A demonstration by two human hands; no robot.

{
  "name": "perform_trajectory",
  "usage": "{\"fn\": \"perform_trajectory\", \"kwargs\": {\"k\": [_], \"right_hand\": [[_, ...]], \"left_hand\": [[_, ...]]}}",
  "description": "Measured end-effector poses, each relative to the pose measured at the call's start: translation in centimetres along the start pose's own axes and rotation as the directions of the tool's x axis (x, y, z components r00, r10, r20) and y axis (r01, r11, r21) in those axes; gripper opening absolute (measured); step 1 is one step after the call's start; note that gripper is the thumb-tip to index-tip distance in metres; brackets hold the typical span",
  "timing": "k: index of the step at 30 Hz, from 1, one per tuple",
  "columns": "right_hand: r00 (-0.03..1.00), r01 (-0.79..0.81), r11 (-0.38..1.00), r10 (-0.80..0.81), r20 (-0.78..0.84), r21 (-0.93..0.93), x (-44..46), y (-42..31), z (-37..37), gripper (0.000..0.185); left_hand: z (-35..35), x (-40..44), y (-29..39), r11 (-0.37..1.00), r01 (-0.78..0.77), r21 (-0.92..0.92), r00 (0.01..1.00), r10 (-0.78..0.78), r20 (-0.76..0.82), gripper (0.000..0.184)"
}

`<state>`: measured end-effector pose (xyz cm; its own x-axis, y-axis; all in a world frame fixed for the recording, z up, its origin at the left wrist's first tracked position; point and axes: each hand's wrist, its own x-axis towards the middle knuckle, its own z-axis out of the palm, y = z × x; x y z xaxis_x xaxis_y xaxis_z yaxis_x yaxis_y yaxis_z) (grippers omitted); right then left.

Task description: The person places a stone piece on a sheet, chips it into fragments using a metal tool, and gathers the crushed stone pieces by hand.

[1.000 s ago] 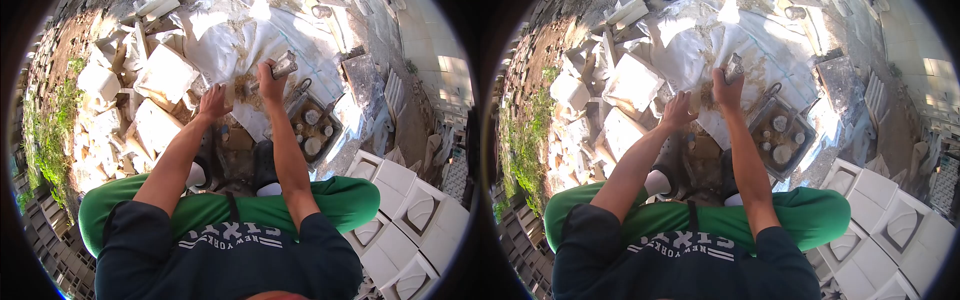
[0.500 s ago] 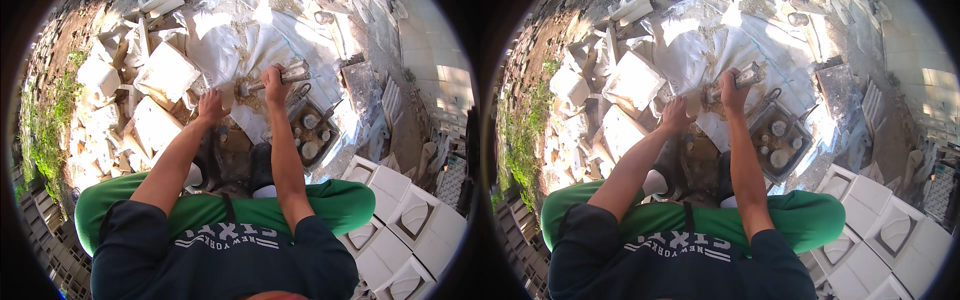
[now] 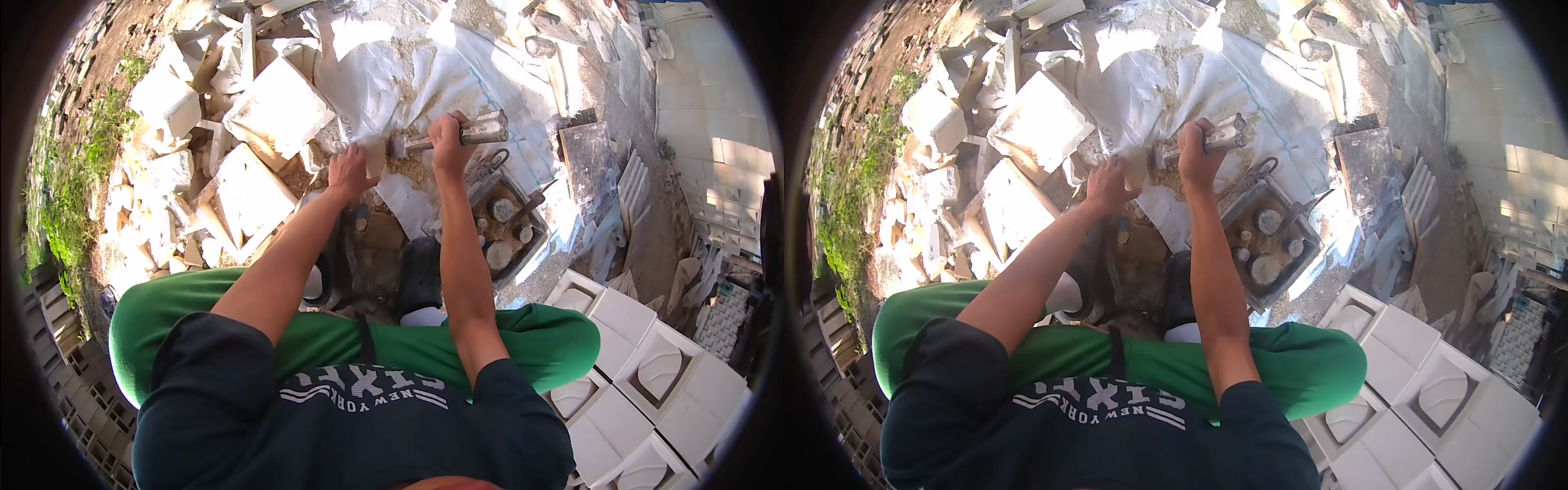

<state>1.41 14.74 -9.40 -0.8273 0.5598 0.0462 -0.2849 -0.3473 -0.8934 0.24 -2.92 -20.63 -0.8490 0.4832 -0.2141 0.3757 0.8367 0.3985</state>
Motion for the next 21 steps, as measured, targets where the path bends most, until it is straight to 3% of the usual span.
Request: {"fn": "perform_trajectory", "kwargs": {"k": [7,10,11,12,15,21], "right_hand": [[1.000,0.003,1.000,-0.003,-0.012,-0.021,-1.3,-7.3,4.1,0.029],[0.999,0.029,0.997,-0.031,-0.031,-0.066,-1.1,-4.7,3.5,0.029],[0.999,0.022,0.996,-0.026,-0.040,-0.081,-0.8,-2.0,2.6,0.030],[0.992,0.113,0.984,-0.118,-0.030,-0.135,-0.5,2.8,0.6,0.030],[1.000,0.020,0.998,-0.021,-0.020,-0.055,-0.2,0.6,0.7,0.030],[1.000,0.015,1.000,-0.015,-0.007,-0.023,-1.0,-6.8,3.5,0.029]], "left_hand": [[-0.3,0.3,-0.2,1.000,-0.023,-0.019,0.999,0.023,-0.044,0.066],[-0.2,0.4,-0.2,0.999,-0.010,-0.041,1.000,0.009,-0.016,0.067],[-0.5,0.5,-0.2,0.999,-0.009,-0.041,1.000,0.010,0.024,0.069],[-0.7,0.4,-0.2,0.999,-0.012,-0.042,0.998,0.015,0.068,0.070],[-0.7,0.6,-0.5,0.999,-0.042,-0.011,0.992,0.043,0.122,0.076],[-2.5,1.3,-0.9,1.000,-0.011,-0.018,0.950,0.016,0.311,0.084]]}}
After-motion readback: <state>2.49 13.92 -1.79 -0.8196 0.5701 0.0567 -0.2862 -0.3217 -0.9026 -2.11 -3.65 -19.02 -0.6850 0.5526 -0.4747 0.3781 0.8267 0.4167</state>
